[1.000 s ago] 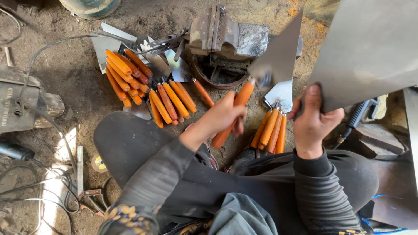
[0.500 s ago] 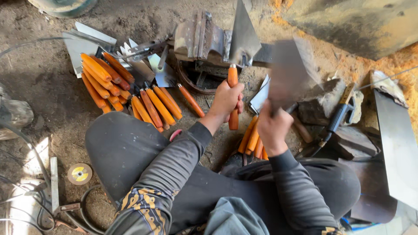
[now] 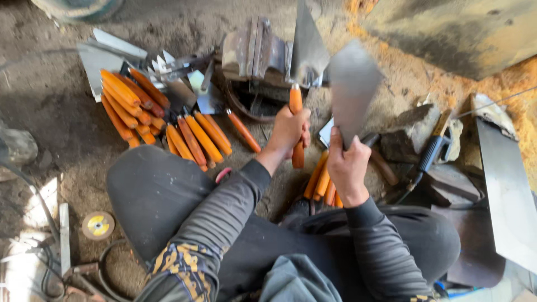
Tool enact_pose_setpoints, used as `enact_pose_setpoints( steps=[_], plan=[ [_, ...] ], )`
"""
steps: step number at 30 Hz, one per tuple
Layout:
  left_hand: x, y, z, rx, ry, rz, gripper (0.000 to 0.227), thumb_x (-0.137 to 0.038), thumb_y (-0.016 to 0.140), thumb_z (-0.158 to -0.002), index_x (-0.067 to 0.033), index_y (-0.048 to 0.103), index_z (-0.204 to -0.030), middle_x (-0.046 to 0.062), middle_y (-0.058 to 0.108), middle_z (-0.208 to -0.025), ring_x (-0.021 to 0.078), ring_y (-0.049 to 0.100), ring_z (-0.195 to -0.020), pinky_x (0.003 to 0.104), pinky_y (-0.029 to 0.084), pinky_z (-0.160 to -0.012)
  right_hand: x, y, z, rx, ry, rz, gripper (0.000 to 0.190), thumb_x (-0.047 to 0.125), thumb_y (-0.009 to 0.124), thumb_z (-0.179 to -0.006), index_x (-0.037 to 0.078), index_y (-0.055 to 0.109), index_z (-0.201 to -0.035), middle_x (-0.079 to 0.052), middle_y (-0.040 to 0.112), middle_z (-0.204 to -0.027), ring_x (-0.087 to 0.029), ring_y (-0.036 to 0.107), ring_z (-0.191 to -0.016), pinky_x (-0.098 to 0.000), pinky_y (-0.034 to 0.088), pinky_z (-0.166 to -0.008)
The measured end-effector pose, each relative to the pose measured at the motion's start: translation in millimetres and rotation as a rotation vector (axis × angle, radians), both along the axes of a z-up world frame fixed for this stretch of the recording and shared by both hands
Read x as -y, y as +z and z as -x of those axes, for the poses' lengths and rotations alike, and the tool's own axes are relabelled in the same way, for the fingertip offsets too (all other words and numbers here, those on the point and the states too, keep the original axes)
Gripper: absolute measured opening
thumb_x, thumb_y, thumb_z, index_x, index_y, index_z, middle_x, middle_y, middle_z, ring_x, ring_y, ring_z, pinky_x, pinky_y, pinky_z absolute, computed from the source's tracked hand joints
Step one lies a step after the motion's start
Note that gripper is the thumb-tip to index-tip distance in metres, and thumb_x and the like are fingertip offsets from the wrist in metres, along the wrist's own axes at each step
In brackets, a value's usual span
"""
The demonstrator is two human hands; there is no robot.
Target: The person sits on the floor and repeatedly hammers the metal tangs of orange-handled trowels that are clamped in a vise. They work on multiple trowels one by one, striking the metal to secure the handles, then place the finished items on the floor.
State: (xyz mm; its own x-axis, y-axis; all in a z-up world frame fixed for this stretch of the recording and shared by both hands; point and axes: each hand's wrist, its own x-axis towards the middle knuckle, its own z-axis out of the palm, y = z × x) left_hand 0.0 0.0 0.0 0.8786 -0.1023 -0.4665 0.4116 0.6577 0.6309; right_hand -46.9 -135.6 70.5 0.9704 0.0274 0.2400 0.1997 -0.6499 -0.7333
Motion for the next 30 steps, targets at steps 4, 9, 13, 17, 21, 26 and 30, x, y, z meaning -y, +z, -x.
enact_pose_setpoints(
  steps=[4, 9, 13, 17, 21, 26, 30],
  plan=[
    [2, 0, 2, -0.049, -0.009, -0.067, 0.013, -0.012, 0.058, -0.092, -0.0096, 0.046, -0.094, 0.003, 0.049, -0.060, 0.0143, 0.045, -0.037, 0.034, 0.040, -0.033, 7, 1, 6, -0.104, -0.020, 0.151, 0.022, 0.020, 0.065, -0.105, -0.002, 0.069, -0.105, -0.025, 0.063, -0.072, -0.041, 0.064, -0.065, -0.0433, 0.049, -0.058],
    [0, -2, 5, -0.023, 0.017, -0.052, 0.012, -0.012, 0.059, -0.094, -0.0073, 0.048, -0.095, 0.004, 0.051, -0.062, 0.0141, 0.047, -0.039, 0.035, 0.041, -0.035, 3, -3, 1, -0.124, -0.042, 0.054, 0.028, 0.024, 0.061, -0.105, -0.003, 0.068, -0.106, -0.023, 0.064, -0.070, -0.036, 0.065, -0.057, -0.0438, 0.049, -0.058],
    [0, 2, -5, -0.072, 0.022, -0.102, 0.011, -0.014, 0.058, -0.092, -0.0113, 0.048, -0.096, 0.002, 0.048, -0.059, 0.0133, 0.044, -0.036, 0.034, 0.038, -0.032, 2, 0, -5, -0.146, -0.022, 0.055, 0.029, 0.024, 0.063, -0.101, -0.003, 0.069, -0.108, -0.022, 0.066, -0.073, -0.032, 0.068, -0.061, -0.0418, 0.052, -0.060],
    [-2, -1, 7, -0.002, 0.008, -0.044, 0.012, -0.011, 0.059, -0.095, -0.0060, 0.048, -0.096, 0.003, 0.050, -0.063, 0.0138, 0.047, -0.040, 0.034, 0.041, -0.035, 1, -4, 5, 0.019, -0.075, -0.076, 0.028, 0.024, 0.060, -0.105, -0.003, 0.067, -0.108, -0.019, 0.067, -0.076, -0.026, 0.064, -0.059, -0.0394, 0.050, -0.060],
    [-6, 15, -3, -0.046, 0.011, -0.060, 0.011, -0.013, 0.058, -0.093, -0.0086, 0.048, -0.095, 0.002, 0.049, -0.059, 0.0128, 0.045, -0.037, 0.032, 0.039, -0.033, -3, 4, -7, -0.193, -0.059, 0.024, 0.029, 0.024, 0.063, -0.101, -0.004, 0.069, -0.107, -0.022, 0.064, -0.071, -0.024, 0.059, -0.058, -0.0385, 0.050, -0.060],
    [-5, 16, 11, -0.068, 0.011, -0.036, 0.011, -0.012, 0.058, -0.093, -0.0084, 0.047, -0.094, 0.002, 0.049, -0.059, 0.0123, 0.044, -0.038, 0.032, 0.041, -0.035, -1, 3, -1, -0.491, -0.117, 0.149, 0.033, 0.029, 0.061, -0.104, -0.002, 0.070, -0.102, -0.025, 0.062, -0.066, -0.027, 0.059, -0.056, -0.0428, 0.047, -0.057],
    [-9, 19, -2, -0.033, 0.013, -0.036, 0.012, -0.011, 0.057, -0.093, -0.0084, 0.046, -0.093, 0.002, 0.048, -0.060, 0.0122, 0.046, -0.039, 0.032, 0.040, -0.035, 1, -3, -8, -0.045, -0.012, 0.048, 0.028, 0.026, 0.062, -0.103, -0.001, 0.069, -0.108, -0.019, 0.065, -0.072, -0.023, 0.066, -0.060, -0.0389, 0.049, -0.058]
  ],
)
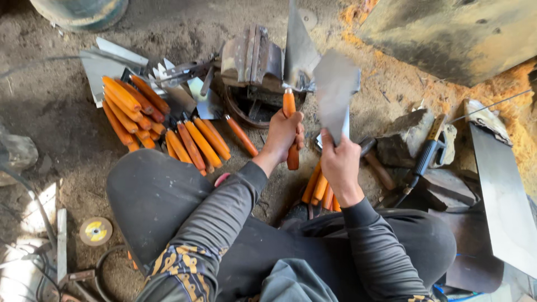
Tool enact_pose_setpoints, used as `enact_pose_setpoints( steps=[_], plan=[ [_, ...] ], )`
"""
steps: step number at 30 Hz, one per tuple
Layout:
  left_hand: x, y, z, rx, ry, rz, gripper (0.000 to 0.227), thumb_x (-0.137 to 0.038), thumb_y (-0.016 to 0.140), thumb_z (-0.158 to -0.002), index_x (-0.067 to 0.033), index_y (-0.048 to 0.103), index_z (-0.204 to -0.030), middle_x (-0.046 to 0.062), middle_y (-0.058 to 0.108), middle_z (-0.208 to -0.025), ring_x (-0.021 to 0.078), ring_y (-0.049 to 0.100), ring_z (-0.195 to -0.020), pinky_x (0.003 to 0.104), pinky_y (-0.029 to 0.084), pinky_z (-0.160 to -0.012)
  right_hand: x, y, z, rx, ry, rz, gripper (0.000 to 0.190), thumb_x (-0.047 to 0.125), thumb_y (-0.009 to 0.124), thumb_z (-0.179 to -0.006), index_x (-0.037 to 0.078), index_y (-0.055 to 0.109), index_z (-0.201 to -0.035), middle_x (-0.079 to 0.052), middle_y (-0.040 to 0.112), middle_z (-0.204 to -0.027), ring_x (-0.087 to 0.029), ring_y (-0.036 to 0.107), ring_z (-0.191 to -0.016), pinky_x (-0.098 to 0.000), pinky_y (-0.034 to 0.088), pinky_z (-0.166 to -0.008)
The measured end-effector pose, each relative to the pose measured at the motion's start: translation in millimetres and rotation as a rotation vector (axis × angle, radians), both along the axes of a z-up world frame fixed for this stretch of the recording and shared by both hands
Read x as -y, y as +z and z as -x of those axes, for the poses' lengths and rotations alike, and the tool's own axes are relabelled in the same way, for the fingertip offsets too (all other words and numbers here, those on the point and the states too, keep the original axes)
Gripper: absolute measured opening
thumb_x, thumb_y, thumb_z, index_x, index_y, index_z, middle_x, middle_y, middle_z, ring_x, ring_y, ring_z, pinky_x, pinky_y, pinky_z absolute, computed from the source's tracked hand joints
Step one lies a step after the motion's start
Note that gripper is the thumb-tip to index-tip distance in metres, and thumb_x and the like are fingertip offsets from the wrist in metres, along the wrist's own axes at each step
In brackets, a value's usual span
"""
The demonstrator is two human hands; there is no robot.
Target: The person sits on the floor and repeatedly hammers the metal tangs of orange-handled trowels that are clamped in a vise. They work on multiple trowels one by one, striking the metal to secure the handles, then place the finished items on the floor.
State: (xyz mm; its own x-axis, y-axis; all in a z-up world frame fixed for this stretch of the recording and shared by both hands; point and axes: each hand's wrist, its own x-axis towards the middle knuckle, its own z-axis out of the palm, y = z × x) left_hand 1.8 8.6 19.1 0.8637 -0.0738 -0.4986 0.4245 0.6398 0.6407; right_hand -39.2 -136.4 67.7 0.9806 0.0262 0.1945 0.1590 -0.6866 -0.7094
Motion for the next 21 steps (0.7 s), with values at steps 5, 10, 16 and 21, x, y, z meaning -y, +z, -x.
enact_pose_setpoints(
  steps=[5, 10, 16, 21],
  plan=[
    [2, -6, 3, -0.006, -0.005, -0.075, 0.012, -0.014, 0.058, -0.091, -0.0089, 0.048, -0.093, 0.002, 0.050, -0.059, 0.0117, 0.046, -0.038, 0.032, 0.039, -0.033, 0, -8, 3, -0.094, 0.026, -0.031, 0.027, 0.023, 0.065, -0.103, -0.003, 0.067, -0.098, -0.017, 0.062, -0.067, -0.025, 0.060, -0.056, -0.0381, 0.049, -0.057],
    [2, -18, 12, -0.002, 0.017, 0.005, 0.014, -0.012, 0.060, -0.094, -0.0075, 0.047, -0.094, 0.002, 0.050, -0.062, 0.0121, 0.046, -0.040, 0.033, 0.042, -0.035, 3, -13, 5, -0.385, -0.100, 0.003, 0.029, 0.026, 0.058, -0.104, -0.001, 0.069, -0.103, -0.014, 0.064, -0.060, -0.023, 0.057, -0.049, -0.0408, 0.043, -0.047],
    [-2, -18, 2, 0.077, 0.009, 0.091, 0.016, -0.012, 0.059, -0.096, -0.0058, 0.046, -0.091, 0.004, 0.048, -0.061, 0.0150, 0.048, -0.040, 0.035, 0.043, -0.036, 7, -23, -2, 0.033, 0.007, -0.096, 0.035, 0.027, 0.060, -0.108, -0.003, 0.068, -0.093, -0.011, 0.066, -0.065, -0.014, 0.060, -0.055, -0.0339, 0.043, -0.051],
    [-3, -10, 1, -0.028, -0.004, -0.008, 0.011, -0.014, 0.059, -0.092, -0.0106, 0.048, -0.094, 0.002, 0.049, -0.060, 0.0120, 0.044, -0.039, 0.032, 0.040, -0.035, 3, -20, -5, -0.154, -0.044, -0.079, 0.030, 0.026, 0.065, -0.104, -0.003, 0.071, -0.099, -0.014, 0.065, -0.063, -0.016, 0.058, -0.054, -0.0351, 0.047, -0.050]
  ],
)
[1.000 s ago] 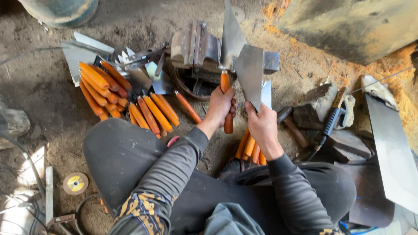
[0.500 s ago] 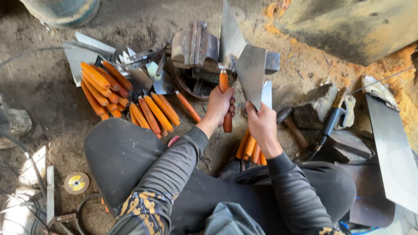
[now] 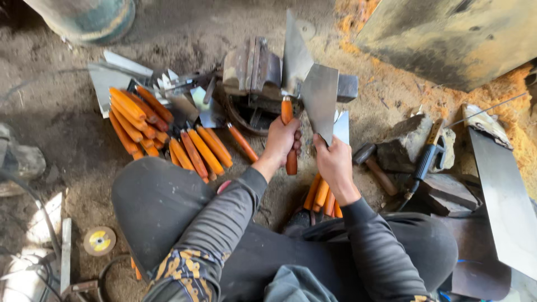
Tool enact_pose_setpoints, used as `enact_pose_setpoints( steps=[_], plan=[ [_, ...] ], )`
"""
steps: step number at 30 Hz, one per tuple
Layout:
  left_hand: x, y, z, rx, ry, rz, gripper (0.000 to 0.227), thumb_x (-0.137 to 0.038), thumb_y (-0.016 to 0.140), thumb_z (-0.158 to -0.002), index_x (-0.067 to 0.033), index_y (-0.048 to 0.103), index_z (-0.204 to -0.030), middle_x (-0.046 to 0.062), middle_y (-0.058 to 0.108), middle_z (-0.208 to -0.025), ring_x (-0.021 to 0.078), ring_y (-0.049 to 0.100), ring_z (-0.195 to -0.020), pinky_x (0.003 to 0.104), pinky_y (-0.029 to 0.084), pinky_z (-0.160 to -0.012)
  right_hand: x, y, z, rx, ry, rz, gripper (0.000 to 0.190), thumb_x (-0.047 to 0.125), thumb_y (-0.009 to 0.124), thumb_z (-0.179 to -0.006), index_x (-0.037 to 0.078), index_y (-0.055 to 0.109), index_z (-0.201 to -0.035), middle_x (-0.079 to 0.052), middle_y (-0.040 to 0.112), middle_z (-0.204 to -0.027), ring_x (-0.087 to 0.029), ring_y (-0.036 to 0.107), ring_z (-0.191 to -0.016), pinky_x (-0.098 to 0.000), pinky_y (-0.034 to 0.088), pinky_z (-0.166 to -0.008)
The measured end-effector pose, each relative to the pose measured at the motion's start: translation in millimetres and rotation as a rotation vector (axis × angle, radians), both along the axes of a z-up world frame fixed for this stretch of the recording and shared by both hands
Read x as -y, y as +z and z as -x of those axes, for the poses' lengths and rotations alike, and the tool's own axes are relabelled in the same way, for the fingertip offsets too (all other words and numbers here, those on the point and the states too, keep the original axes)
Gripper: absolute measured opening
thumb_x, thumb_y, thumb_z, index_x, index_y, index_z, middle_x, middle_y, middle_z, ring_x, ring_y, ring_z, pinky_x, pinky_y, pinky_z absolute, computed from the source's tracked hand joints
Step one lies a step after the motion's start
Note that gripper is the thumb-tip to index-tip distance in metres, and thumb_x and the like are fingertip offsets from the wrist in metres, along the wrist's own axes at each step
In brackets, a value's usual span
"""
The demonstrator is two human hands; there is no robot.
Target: The person sits on the floor and repeatedly hammers the metal tangs of orange-handled trowels that are clamped in a vise. They work on multiple trowels one by one, striking the metal to secure the handles, then place the finished items on the floor.
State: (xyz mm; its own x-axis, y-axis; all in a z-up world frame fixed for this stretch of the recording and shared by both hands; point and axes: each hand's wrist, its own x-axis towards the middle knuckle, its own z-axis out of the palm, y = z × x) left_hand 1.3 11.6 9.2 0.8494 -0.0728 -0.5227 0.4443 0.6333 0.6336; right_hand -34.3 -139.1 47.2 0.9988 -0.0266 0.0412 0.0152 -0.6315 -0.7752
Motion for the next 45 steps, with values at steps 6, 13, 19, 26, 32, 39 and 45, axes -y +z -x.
enact_pose_setpoints(
  steps=[6, 13, 19, 26, 32, 39, 45],
  plan=[
    [-1, -9, 6, -0.009, -0.023, -0.003, 0.014, -0.015, 0.059, -0.094, -0.0101, 0.046, -0.095, 0.001, 0.048, -0.061, 0.0114, 0.045, -0.041, 0.032, 0.041, -0.036, -5, 10, 9, -0.003, 0.006, 0.085, 0.029, 0.025, 0.063, -0.103, -0.003, 0.070, -0.104, -0.015, 0.063, -0.060, -0.018, 0.058, -0.048, -0.0381, 0.045, -0.049],
    [-5, -8, 8, -0.029, 0.017, 0.131, 0.016, -0.013, 0.061, -0.092, -0.0109, 0.046, -0.095, 0.001, 0.048, -0.063, 0.0119, 0.044, -0.041, 0.034, 0.040, -0.038, -9, 13, 17, -0.036, 0.059, 0.160, 0.028, 0.027, 0.060, -0.104, 0.002, 0.070, -0.113, -0.021, 0.062, -0.062, -0.032, 0.061, -0.050, -0.0426, 0.046, -0.052],
    [-8, 1, 4, 0.018, -0.036, 0.078, 0.015, -0.014, 0.061, -0.095, -0.0072, 0.048, -0.093, 0.002, 0.050, -0.065, 0.0122, 0.046, -0.043, 0.033, 0.043, -0.039, -9, 18, 13, 0.115, 0.058, 0.142, 0.027, 0.027, 0.060, -0.105, 0.001, 0.069, -0.106, -0.020, 0.062, -0.064, -0.035, 0.065, -0.054, -0.0444, 0.048, -0.054],
    [-10, 1, -3, -0.022, 0.001, 0.038, 0.011, -0.015, 0.060, -0.091, -0.0108, 0.051, -0.088, 0.003, 0.050, -0.058, 0.0147, 0.046, -0.039, 0.035, 0.041, -0.037, -9, 8, 10, 0.284, 0.086, 0.101, 0.026, 0.027, 0.059, -0.107, 0.003, 0.069, -0.106, -0.022, 0.062, -0.069, -0.040, 0.064, -0.061, -0.0460, 0.049, -0.058],
    [-14, 2, -11, -0.009, -0.037, 0.184, 0.018, -0.017, 0.062, -0.094, -0.0115, 0.047, -0.087, -0.001, 0.047, -0.062, 0.0109, 0.045, -0.043, 0.033, 0.040, -0.040, -5, 15, 10, -0.035, 0.010, 0.214, 0.024, 0.025, 0.061, -0.100, 0.006, 0.070, -0.112, -0.023, 0.062, -0.063, -0.040, 0.066, -0.055, -0.0474, 0.048, -0.054],
    [-8, -4, 6, -0.024, -0.044, 0.110, 0.017, -0.017, 0.063, -0.091, -0.0118, 0.048, -0.084, 0.000, 0.048, -0.060, 0.0122, 0.046, -0.042, 0.034, 0.041, -0.039, 0, 0, 24, 0.330, 0.103, 0.220, 0.018, 0.023, 0.064, -0.105, 0.005, 0.069, -0.106, -0.024, 0.064, -0.073, -0.045, 0.064, -0.067, -0.0472, 0.049, -0.059],
    [-13, -1, 0, -0.012, -0.026, 0.139, 0.016, -0.017, 0.063, -0.092, -0.0106, 0.050, -0.085, 0.001, 0.048, -0.060, 0.0136, 0.046, -0.042, 0.034, 0.042, -0.040, -9, 0, 12, 0.219, 0.103, 0.249, 0.020, 0.027, 0.062, -0.106, 0.008, 0.069, -0.105, -0.023, 0.062, -0.070, -0.042, 0.065, -0.064, -0.0495, 0.050, -0.058]
  ],
)
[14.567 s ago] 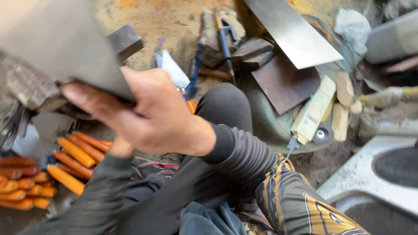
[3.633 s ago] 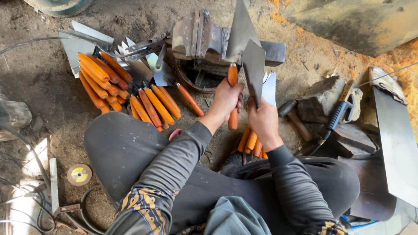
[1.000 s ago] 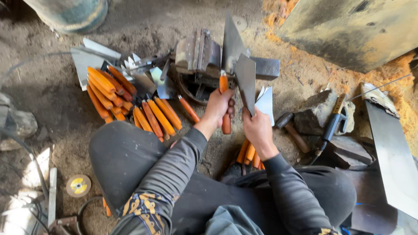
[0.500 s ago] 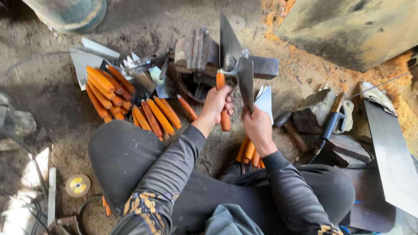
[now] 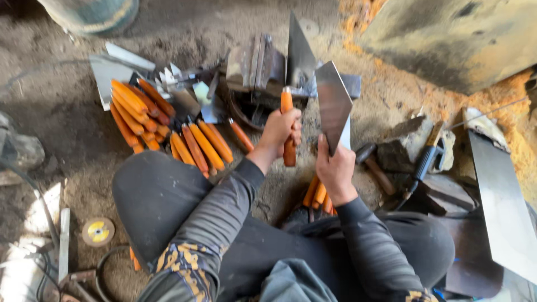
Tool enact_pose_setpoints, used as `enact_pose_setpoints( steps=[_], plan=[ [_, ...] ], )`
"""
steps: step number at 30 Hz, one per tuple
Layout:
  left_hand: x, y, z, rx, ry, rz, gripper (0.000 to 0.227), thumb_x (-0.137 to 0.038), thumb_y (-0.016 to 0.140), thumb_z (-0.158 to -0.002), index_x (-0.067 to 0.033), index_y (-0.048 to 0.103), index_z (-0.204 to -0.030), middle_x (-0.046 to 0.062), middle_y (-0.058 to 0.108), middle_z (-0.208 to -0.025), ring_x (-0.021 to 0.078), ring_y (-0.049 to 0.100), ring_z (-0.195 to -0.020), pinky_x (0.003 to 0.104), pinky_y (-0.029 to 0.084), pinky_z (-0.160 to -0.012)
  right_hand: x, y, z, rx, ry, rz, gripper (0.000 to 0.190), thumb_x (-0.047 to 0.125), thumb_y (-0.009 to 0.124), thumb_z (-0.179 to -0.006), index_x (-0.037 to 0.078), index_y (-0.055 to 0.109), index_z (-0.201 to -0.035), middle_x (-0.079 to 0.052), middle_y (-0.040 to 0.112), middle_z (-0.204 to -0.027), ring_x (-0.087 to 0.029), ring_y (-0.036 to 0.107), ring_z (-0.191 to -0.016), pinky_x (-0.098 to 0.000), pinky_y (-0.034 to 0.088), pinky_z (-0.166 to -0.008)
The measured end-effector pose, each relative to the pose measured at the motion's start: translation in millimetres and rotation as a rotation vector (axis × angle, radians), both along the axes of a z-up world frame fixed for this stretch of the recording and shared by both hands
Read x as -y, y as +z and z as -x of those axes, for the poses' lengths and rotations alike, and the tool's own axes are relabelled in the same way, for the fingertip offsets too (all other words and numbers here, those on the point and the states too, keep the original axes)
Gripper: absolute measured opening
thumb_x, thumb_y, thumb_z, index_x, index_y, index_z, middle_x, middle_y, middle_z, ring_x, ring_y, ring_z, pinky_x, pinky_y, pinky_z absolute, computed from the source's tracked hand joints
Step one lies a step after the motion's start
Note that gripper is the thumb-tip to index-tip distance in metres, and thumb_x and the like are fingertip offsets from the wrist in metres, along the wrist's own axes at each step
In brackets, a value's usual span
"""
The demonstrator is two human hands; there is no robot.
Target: The person sits on the floor and repeatedly hammers the metal tangs of orange-handled trowels that are clamped in a vise. They work on multiple trowels one by one, striking the metal to secure the handles, then place the finished items on the floor.
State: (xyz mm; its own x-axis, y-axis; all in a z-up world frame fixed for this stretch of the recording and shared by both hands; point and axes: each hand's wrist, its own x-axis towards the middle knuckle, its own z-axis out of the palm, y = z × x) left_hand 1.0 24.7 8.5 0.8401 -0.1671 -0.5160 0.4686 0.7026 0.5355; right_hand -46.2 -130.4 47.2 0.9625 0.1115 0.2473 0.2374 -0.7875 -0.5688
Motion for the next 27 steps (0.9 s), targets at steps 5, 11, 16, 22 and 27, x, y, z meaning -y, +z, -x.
enact_pose_setpoints(
  steps=[5, 11, 16, 22, 27],
  plan=[
    [-1, -1, -17, -0.016, -0.029, -0.070, 0.016, -0.019, 0.062, -0.091, -0.0124, 0.049, -0.085, 0.000, 0.047, -0.058, 0.0130, 0.044, -0.041, 0.034, 0.040, -0.038, 1, 8, -6, -0.115, -0.049, -0.016, 0.021, 0.027, 0.062, -0.100, 0.010, 0.071, -0.109, -0.022, 0.061, -0.062, -0.043, 0.064, -0.059, -0.0514, 0.049, -0.055],
    [-3, -11, -9, -0.012, 0.006, 0.055, 0.013, -0.018, 0.062, -0.093, -0.0109, 0.051, -0.090, 0.000, 0.049, -0.061, 0.0117, 0.045, -0.042, 0.033, 0.039, -0.039, 3, 3, 1, -0.024, 0.022, 0.156, 0.016, 0.020, 0.066, -0.103, 0.004, 0.071, -0.105, -0.020, 0.063, -0.065, -0.042, 0.062, -0.061, -0.0494, 0.046, -0.055],
    [-5, -11, -8, 0.009, -0.019, 0.052, 0.016, -0.017, 0.062, -0.095, -0.0123, 0.048, -0.091, -0.001, 0.049, -0.064, 0.0117, 0.047, -0.045, 0.033, 0.042, -0.042, 2, 2, 0, 0.047, 0.006, -0.155, 0.018, 0.020, 0.063, -0.106, 0.005, 0.067, -0.099, -0.016, 0.063, -0.063, -0.033, 0.067, -0.054, -0.0433, 0.048, -0.052],
    [-7, -1, -23, -0.040, -0.035, -0.082, 0.011, -0.018, 0.061, -0.092, -0.0140, 0.051, -0.092, 0.000, 0.049, -0.060, 0.0123, 0.044, -0.041, 0.033, 0.037, -0.037, 3, 7, -12, 0.031, 0.003, -0.020, 0.020, 0.020, 0.064, -0.102, 0.001, 0.071, -0.104, -0.022, 0.063, -0.065, -0.041, 0.064, -0.058, -0.0467, 0.048, -0.052],
    [-6, -11, -2, 0.004, -0.027, 0.025, 0.017, -0.017, 0.064, -0.095, -0.0140, 0.047, -0.095, -0.001, 0.049, -0.063, 0.0109, 0.045, -0.044, 0.032, 0.040, -0.040, 2, 2, -3, 0.078, 0.037, -0.103, 0.022, 0.022, 0.061, -0.106, 0.003, 0.069, -0.097, -0.020, 0.062, -0.064, -0.037, 0.064, -0.056, -0.0460, 0.047, -0.054]
  ],
)
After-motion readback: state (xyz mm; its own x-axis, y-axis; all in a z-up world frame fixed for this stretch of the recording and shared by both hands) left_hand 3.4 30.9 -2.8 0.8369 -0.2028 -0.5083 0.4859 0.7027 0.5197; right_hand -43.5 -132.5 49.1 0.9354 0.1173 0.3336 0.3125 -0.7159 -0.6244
